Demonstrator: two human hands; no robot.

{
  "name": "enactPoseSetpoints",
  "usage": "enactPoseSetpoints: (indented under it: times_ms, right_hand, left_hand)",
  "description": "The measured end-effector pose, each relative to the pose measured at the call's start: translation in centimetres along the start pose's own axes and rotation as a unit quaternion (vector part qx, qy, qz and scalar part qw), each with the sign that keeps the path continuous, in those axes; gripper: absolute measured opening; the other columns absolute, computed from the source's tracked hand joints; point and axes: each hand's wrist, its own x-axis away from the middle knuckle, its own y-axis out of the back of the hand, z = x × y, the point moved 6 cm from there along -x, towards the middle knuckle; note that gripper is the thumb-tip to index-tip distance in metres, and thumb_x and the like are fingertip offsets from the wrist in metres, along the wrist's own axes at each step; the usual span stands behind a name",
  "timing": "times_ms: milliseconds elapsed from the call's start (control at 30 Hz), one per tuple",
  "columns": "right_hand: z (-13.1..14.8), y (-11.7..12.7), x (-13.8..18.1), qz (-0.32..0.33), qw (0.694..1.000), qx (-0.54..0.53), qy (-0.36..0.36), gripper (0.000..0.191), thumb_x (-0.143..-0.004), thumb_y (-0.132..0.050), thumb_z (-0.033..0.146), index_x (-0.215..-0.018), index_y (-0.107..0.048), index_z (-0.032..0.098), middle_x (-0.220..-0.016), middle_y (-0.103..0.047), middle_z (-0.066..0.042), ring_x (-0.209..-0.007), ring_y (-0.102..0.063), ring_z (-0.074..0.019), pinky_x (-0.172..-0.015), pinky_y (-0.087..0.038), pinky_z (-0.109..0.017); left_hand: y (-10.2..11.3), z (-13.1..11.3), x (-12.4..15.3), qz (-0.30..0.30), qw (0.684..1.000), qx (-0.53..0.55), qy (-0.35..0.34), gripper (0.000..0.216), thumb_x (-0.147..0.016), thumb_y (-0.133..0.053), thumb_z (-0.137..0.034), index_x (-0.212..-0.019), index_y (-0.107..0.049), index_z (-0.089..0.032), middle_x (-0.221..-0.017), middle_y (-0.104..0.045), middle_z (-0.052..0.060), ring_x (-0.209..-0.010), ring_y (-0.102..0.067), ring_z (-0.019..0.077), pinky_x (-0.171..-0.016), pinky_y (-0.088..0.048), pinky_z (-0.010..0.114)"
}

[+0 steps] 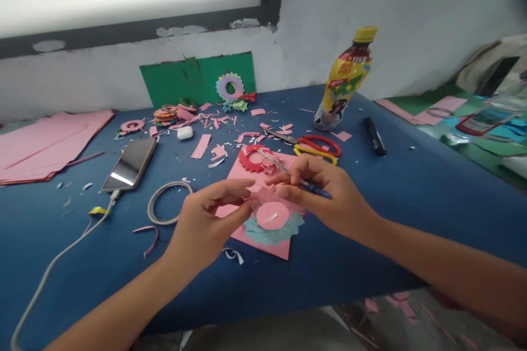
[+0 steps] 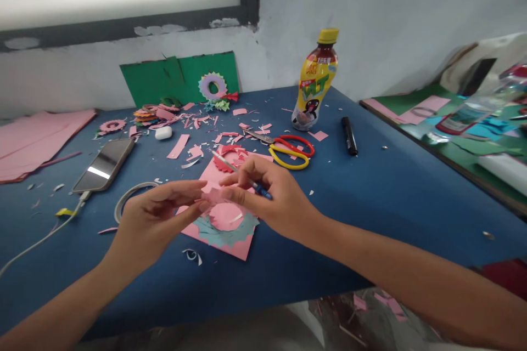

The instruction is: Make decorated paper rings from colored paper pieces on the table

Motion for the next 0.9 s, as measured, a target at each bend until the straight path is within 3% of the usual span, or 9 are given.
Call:
enactPoseSetpoints:
  times_ms: [333,633,733,900]
  right_hand:
    - [-0.2,0.3,-0.4,-0.005,1.0,0.006,0.014,0.03,-0.074,-0.066,0.028,-0.065,-0.038,0.02,-0.064,-0.058,0.004,-0.053,-0.049,-0.0069,-0.049,-0.039,-0.02]
    - [-0.5,-0.2,-0.4,0.013,1.0,-0.002,0.008,0.028,-0.075,-0.065,0.029,-0.066,-0.039,0.02,-0.074,-0.064,0.0,-0.07,-0.06,-0.012,-0.058,-0.043,-0.022]
    - [-0.5,0.5,-0.7,-0.001,1.0,0.007,-0.003,0.027,-0.075,-0.064,0.032,-0.069,-0.041,0.02,-0.08,-0.065,-0.002,-0.079,-0.061,-0.015,-0.061,-0.045,-0.023]
    - [-0.7,1.3,-1.0,-0.024,0.999,0.042,-0.003,0.03,-0.072,-0.066,0.029,-0.065,-0.038,0.02,-0.069,-0.059,0.002,-0.07,-0.059,-0.0129,-0.057,-0.043,-0.021]
  left_hand:
    - [0.2,0.0,-0.2,0.0,1.0,0.004,0.017,0.012,-0.066,-0.07,-0.022,-0.077,-0.073,-0.019,-0.076,-0.073,0.002,-0.068,-0.068,0.0183,-0.059,-0.057,0.023]
    - [-0.6,1.0,0.0,0.07,0.994,0.004,0.084,0.015,-0.069,-0.069,-0.028,-0.079,-0.071,-0.017,-0.073,-0.071,0.002,-0.061,-0.064,0.0149,-0.051,-0.053,0.02]
    - [-0.4,1.5,-0.1,0.06,0.991,0.035,0.111,0.018,-0.069,-0.069,-0.03,-0.08,-0.068,-0.016,-0.072,-0.069,0.002,-0.062,-0.062,0.0132,-0.05,-0.051,0.018]
    - [-0.2,1.7,-0.2,0.049,0.989,0.056,0.126,0.025,-0.069,-0.069,-0.031,-0.091,-0.066,-0.018,-0.075,-0.067,0.001,-0.064,-0.06,0.0121,-0.054,-0.05,0.018]
